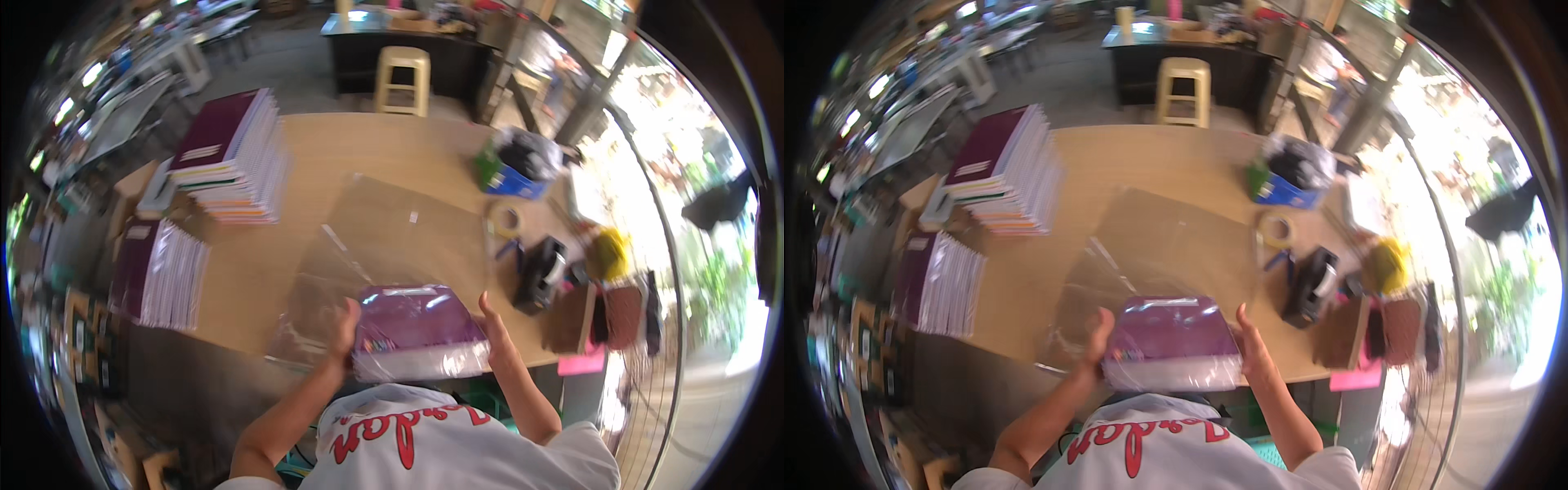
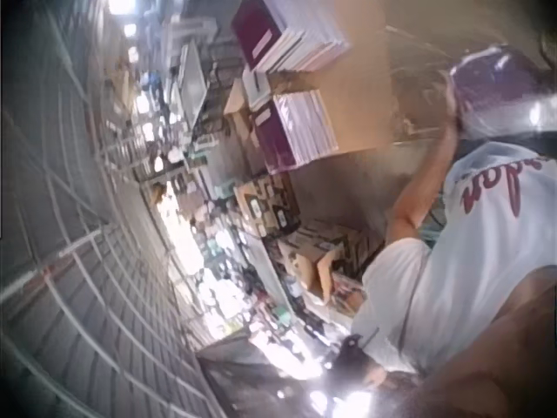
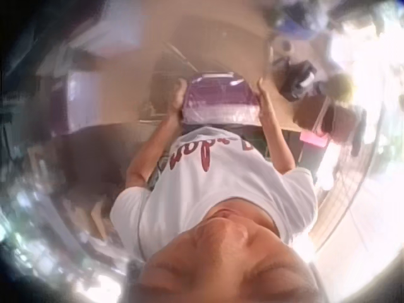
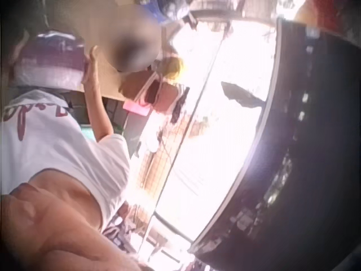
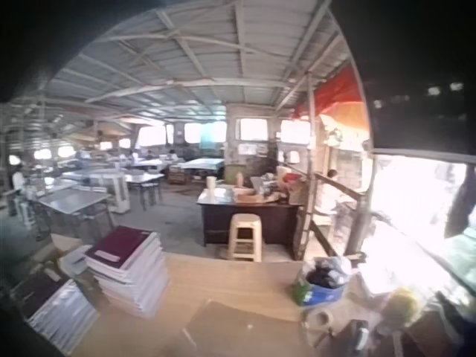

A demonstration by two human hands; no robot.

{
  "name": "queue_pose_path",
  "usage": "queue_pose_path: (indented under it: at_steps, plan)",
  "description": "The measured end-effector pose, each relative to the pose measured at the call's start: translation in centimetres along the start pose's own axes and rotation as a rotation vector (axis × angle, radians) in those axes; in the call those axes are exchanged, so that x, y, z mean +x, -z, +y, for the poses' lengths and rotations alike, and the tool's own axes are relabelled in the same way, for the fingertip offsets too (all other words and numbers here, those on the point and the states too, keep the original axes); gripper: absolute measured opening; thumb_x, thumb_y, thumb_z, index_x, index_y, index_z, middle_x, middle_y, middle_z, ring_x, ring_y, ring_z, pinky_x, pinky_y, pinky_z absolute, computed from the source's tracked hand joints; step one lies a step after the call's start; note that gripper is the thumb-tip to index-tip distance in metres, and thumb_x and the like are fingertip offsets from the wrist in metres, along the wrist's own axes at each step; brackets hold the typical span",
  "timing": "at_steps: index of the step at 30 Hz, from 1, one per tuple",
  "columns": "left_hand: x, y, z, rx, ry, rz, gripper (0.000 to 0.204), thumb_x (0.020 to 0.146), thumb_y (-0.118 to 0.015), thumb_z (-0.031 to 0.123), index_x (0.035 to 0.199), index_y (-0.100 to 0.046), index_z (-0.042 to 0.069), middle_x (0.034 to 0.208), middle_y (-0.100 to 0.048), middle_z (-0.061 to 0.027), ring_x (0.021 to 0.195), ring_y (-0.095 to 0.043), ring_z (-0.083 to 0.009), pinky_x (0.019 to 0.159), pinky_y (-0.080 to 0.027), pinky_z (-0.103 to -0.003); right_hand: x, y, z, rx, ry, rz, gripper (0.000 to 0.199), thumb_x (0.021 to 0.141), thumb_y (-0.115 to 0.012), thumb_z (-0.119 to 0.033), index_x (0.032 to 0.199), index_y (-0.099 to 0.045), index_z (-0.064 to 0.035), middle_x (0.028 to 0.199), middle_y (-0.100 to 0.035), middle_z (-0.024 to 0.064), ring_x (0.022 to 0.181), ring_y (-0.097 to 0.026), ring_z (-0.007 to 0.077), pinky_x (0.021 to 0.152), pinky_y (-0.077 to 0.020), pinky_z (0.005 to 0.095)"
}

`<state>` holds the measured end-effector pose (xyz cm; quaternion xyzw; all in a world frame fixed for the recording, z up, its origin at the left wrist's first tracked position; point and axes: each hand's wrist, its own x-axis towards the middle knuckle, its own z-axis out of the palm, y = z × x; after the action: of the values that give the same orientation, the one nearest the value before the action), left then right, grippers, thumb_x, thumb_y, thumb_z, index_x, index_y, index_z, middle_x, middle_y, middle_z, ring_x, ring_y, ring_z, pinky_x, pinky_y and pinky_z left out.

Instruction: The person packages stacks of colorful notebooks into large plastic sheets by hand, using adhesive tape to secure the bundles.

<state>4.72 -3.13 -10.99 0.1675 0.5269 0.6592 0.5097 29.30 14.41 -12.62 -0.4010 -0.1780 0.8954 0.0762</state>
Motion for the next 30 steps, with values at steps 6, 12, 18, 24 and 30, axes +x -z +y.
queue_pose_path:
  at_steps: [6,12,18,24,30]
  plan:
    - [-4.4,2.5,4.2,-0.02,0.356,-0.055,0.061,0.094,-0.062,0.05,0.136,-0.049,0.008,0.106,-0.065,-0.0044,0.087,-0.064,-0.0098,0.072,-0.055,-0.025,-3.7,-5.5,3.4,-0.236,0.283,0.01,0.04,0.084,-0.059,-0.012,0.123,-0.057,0.0003,0.105,-0.068,0.01,0.087,-0.068,0.0199,0.084,-0.0536,0.031]
    - [-8.1,16.3,14.5,0.45,-0.011,0.159,0.088,0.093,-0.059,0.057,0.152,-0.024,0.003,0.138,-0.048,-0.015,0.121,-0.049,-0.0215,0.103,-0.04,-0.033,0.5,-24.5,8.6,-0.421,0.442,-0.211,0.094,0.084,-0.06,-0.003,0.159,-0.004,-0.0122,0.152,-0.034,0.0154,0.136,-0.039,0.0274,0.109,-0.0356,0.0347]
    - [-10.7,37.9,33.3,0.794,-0.136,0.44,0.069,0.097,-0.06,0.041,0.15,-0.034,0.006,0.141,-0.05,-0.011,0.122,-0.053,-0.0197,0.104,-0.041,-0.034,15.2,-46.6,19.2,-0.498,0.692,-0.631,0.102,0.09,-0.065,-0.014,0.154,0.014,-0.0052,0.161,-0.003,0.0215,0.147,-0.013,0.0313,0.117,-0.0195,0.0376]
    - [-13.1,55.3,42.5,0.789,-0.048,0.515,0.07,0.098,-0.058,0.041,0.151,-0.032,0.002,0.149,-0.043,-0.0113,0.132,-0.045,-0.0196,0.109,-0.037,-0.034,24.2,-62.7,28.9,-0.821,0.972,-0.434,0.107,0.09,-0.066,-0.036,0.151,0.012,0.0058,0.159,0.003,0.0292,0.149,-0.004,0.0412,0.12,-0.0106,0.0477]
    - [-8.5,61.8,39.3,1.095,-0.018,0.483,0.078,0.096,-0.055,0.051,0.153,-0.027,0.006,0.158,-0.026,-0.0195,0.146,-0.023,-0.0291,0.117,-0.023,-0.04,26.6,-61.2,30.2,-1.231,0.885,-0.159,0.106,0.091,-0.064,-0.045,0.154,0.008,0.0004,0.162,0.009,0.0244,0.15,0.004,0.0401,0.115,-0.0127,0.0634]
